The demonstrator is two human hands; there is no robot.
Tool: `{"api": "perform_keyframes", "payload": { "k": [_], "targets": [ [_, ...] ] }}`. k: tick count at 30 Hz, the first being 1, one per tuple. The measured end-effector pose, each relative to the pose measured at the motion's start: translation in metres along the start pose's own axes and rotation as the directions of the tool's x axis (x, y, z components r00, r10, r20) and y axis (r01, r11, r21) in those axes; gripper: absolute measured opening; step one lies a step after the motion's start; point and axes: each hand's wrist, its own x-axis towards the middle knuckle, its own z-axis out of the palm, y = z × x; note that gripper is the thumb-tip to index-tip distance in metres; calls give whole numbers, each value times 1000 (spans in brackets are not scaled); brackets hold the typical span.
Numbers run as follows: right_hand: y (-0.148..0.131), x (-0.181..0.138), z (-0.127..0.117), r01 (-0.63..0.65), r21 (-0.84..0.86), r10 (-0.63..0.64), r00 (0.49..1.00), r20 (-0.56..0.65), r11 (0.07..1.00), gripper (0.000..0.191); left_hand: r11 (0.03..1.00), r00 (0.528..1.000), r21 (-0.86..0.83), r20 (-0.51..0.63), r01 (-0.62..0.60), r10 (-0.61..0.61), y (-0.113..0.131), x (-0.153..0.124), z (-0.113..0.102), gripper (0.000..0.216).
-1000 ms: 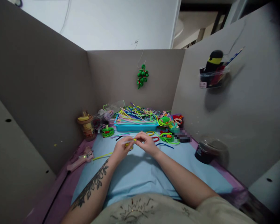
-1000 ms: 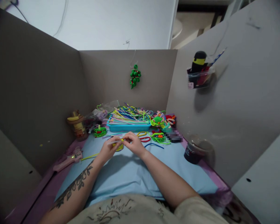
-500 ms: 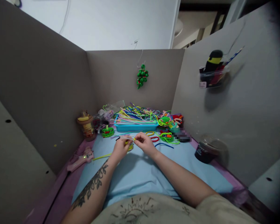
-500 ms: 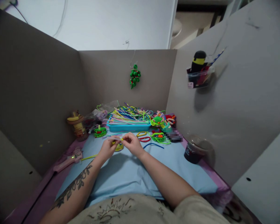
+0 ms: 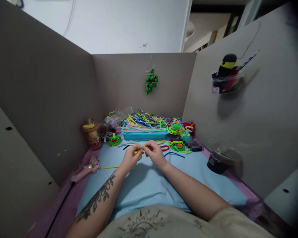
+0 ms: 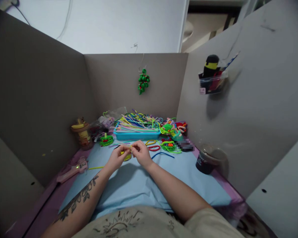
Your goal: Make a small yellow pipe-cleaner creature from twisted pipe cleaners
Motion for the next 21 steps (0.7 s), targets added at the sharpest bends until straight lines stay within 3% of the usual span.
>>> {"api": "perform_keyframes", "payload": {
  "k": [6,11,15,21],
  "targets": [
    [3,4,-5,123,-161,-125,992,-5,979,9,996,998,85,-70,11,-5,-12,2,-2,17],
    [10,5,-7,49,-78,-43,997,67,996,15,985,994,156,-75,-68,80,-17,4,-6,17],
    [9,6,-9,39,-117,-26,993,115,992,15,961,988,242,-43,-132,147,-16,3,-7,18],
    [15,13,-21,-71,25,73,993,-90,997,20,887,989,452,-60,-97,138,-15,-1,-7,24]
  ]
}}
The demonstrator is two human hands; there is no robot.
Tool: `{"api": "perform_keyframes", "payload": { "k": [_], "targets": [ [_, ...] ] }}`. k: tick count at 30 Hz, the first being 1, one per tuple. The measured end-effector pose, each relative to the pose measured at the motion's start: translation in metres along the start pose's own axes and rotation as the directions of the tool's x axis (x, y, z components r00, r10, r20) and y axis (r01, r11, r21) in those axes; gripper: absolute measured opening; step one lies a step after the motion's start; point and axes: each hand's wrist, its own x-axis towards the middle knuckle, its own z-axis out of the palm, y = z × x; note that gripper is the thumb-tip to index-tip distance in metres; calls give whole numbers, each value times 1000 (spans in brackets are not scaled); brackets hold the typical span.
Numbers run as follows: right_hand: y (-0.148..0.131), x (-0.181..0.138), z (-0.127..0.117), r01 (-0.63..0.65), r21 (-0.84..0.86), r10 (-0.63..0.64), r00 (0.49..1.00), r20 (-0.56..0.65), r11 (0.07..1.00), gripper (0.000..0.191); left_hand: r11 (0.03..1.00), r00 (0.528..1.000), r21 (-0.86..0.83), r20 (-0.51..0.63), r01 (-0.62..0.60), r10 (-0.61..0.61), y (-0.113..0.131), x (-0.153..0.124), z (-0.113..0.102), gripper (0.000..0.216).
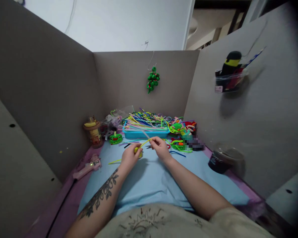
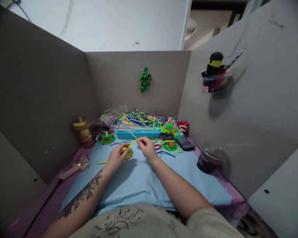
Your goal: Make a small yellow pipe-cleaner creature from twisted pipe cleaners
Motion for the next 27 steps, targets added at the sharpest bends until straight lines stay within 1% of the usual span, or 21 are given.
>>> {"api": "perform_keyframes", "payload": {
  "k": [2,3,4,5,6,8,10,11,12,16,19,21,24,27],
  "targets": [
    [1,2,-4,14,13,-12,995,-99,1000,18,998,996,40,-77,-37,40,0,0,-1,26],
    [1,2,-5,40,-11,-42,990,-134,999,17,997,990,46,-123,-61,66,1,0,-2,27],
    [-1,1,-5,82,-53,-89,985,-150,995,16,995,983,45,-162,-84,90,2,0,-4,27],
    [-3,-1,-5,137,-109,-151,979,-138,985,14,994,975,39,-194,-105,111,2,0,-5,26],
    [-6,-3,-4,209,-170,-226,970,-91,963,12,991,968,29,-214,-129,132,3,0,-6,26],
    [-12,-9,1,375,-266,-366,927,84,888,9,984,961,10,-213,-180,178,4,0,-8,27],
    [-15,-15,6,503,-305,-443,862,247,809,11,974,960,-7,-171,-227,223,2,0,-8,27],
    [-16,-18,8,537,-314,-459,840,290,783,13,969,960,-15,-144,-246,241,1,0,-8,27],
    [-17,-19,9,550,-325,-465,831,306,769,14,966,960,-24,-119,-258,254,0,0,-7,26],
    [-15,-19,9,544,-364,-475,839,266,756,14,962,963,-47,-54,-268,265,-5,1,-2,23],
    [-14,-17,7,536,-407,-488,843,225,740,13,971,973,-64,-6,-232,232,-6,2,3,20],
    [-13,-17,7,522,-455,-489,850,199,722,13,980,984,-89,3,-178,179,-6,1,5,19],
    [-10,-17,8,502,-537,-490,853,179,678,14,985,998,-159,6,-59,61,-1,1,7,18],
    [-8,-18,8,513,-636,-516,832,202,577,16,972,999,-232,25,47,-43,5,1,7,19]
  ]
}}
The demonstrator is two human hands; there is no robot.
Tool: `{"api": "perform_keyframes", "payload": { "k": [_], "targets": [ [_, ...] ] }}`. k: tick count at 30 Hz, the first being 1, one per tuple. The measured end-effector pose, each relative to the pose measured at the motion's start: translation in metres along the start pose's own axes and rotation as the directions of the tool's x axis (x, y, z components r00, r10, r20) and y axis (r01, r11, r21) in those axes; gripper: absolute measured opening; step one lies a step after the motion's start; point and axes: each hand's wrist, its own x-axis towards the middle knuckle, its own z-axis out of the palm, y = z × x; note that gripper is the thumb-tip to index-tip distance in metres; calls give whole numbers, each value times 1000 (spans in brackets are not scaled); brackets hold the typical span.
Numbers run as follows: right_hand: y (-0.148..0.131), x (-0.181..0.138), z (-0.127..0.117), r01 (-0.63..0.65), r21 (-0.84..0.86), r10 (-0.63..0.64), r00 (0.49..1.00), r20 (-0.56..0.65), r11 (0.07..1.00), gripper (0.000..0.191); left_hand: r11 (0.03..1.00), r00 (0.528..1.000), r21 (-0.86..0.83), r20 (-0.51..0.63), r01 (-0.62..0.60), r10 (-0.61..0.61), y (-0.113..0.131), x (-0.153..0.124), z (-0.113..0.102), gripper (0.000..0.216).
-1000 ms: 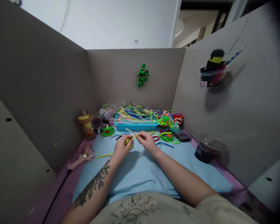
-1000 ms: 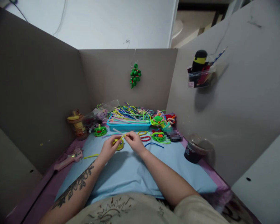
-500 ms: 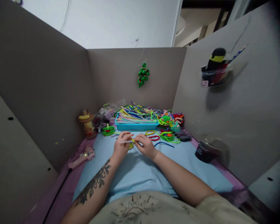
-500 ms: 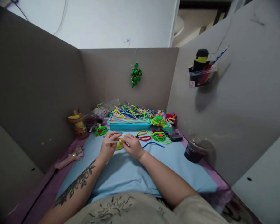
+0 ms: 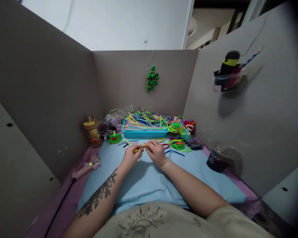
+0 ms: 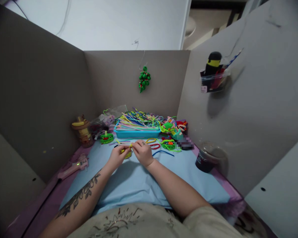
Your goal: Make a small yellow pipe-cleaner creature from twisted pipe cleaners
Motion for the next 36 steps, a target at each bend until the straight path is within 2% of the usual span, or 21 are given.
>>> {"api": "perform_keyframes", "payload": {
  "k": [4,8,11,14,17,22,27,30,33,36],
  "targets": [
    [-2,-1,1,95,-147,-94,995,9,985,17,996,999,-80,6,36,-35,6,1,-1,25],
    [-5,-2,4,104,-161,-103,995,12,982,16,991,998,-117,2,66,-66,6,1,-2,35],
    [-6,-2,6,70,-53,-70,998,9,996,16,984,995,-150,5,100,-100,3,2,-2,38],
    [-6,0,5,20,158,-24,999,24,987,19,984,992,-127,26,125,-123,2,3,-4,40],
    [-5,3,1,-48,291,17,994,106,956,19,994,998,-93,31,63,-60,2,5,-7,37],
    [-3,5,-2,-152,316,92,976,198,937,14,997,995,-2,63,-77,77,5,6,-10,30],
    [0,7,-1,-252,352,179,957,227,902,16,992,992,48,61,-117,114,0,5,-8,22],
    [2,8,1,-406,475,302,911,281,781,19,997,998,50,36,-61,60,-5,6,-8,19],
    [3,8,5,-578,593,405,816,413,560,22,997,997,7,-4,-74,74,-9,5,-7,16],
    [4,6,9,-655,651,423,751,507,384,25,993,992,-2,-20,-121,121,-11,3,-6,13]
  ]
}}
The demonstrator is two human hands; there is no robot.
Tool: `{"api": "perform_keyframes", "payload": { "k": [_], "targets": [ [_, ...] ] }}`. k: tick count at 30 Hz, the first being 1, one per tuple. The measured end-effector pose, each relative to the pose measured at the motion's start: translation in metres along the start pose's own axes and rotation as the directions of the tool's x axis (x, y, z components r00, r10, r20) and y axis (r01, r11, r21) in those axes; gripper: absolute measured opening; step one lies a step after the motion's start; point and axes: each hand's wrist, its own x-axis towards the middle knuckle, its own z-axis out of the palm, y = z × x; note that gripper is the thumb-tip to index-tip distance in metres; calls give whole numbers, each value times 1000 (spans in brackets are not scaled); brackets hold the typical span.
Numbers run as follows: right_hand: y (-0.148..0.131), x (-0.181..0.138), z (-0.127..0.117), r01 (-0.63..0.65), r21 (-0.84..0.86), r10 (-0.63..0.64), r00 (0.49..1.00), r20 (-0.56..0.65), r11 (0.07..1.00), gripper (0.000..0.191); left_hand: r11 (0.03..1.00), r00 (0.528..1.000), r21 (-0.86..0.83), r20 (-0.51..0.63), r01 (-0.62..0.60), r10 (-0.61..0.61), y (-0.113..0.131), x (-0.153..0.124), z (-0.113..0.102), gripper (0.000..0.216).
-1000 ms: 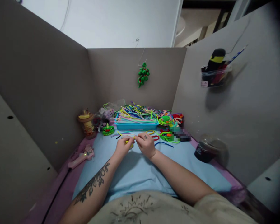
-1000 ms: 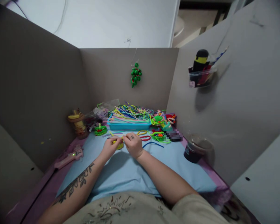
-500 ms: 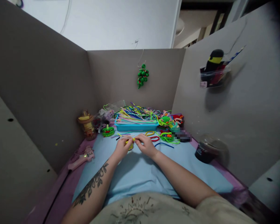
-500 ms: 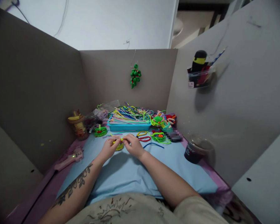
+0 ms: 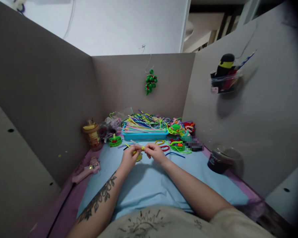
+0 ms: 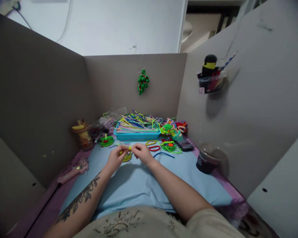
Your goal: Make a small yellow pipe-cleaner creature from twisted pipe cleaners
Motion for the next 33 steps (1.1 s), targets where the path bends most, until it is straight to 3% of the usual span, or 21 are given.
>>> {"api": "perform_keyframes", "payload": {
  "k": [5,8,10,13,16,22,27,30,33],
  "targets": [
    [4,1,2,-57,112,55,998,20,992,25,999,999,54,54,-7,4,2,-3,-1,15],
    [2,1,1,-7,-11,7,1000,-27,1000,25,998,998,39,53,41,-43,6,-2,-1,15],
    [-1,0,0,84,-179,-101,991,-85,980,22,995,995,12,31,97,-98,9,-1,-1,15],
    [-5,-1,-1,237,-449,-319,941,-114,862,19,984,985,-50,20,172,-171,12,1,0,16],
    [-6,-4,-1,322,-608,-446,893,-60,726,16,960,969,-133,45,248,-244,10,1,2,21],
    [-1,-7,0,331,-779,-516,857,10,534,13,904,934,-239,63,355,-351,9,0,4,34],
    [2,-8,5,319,-864,-573,819,44,389,16,939,953,-168,9,300,-303,13,2,3,31],
    [2,-8,7,334,-848,-576,816,42,412,15,960,968,-135,-22,246,-251,14,2,2,28],
    [1,-7,6,380,-774,-555,831,45,507,8,970,977,-130,-27,206,-211,14,3,1,24]
  ]
}}
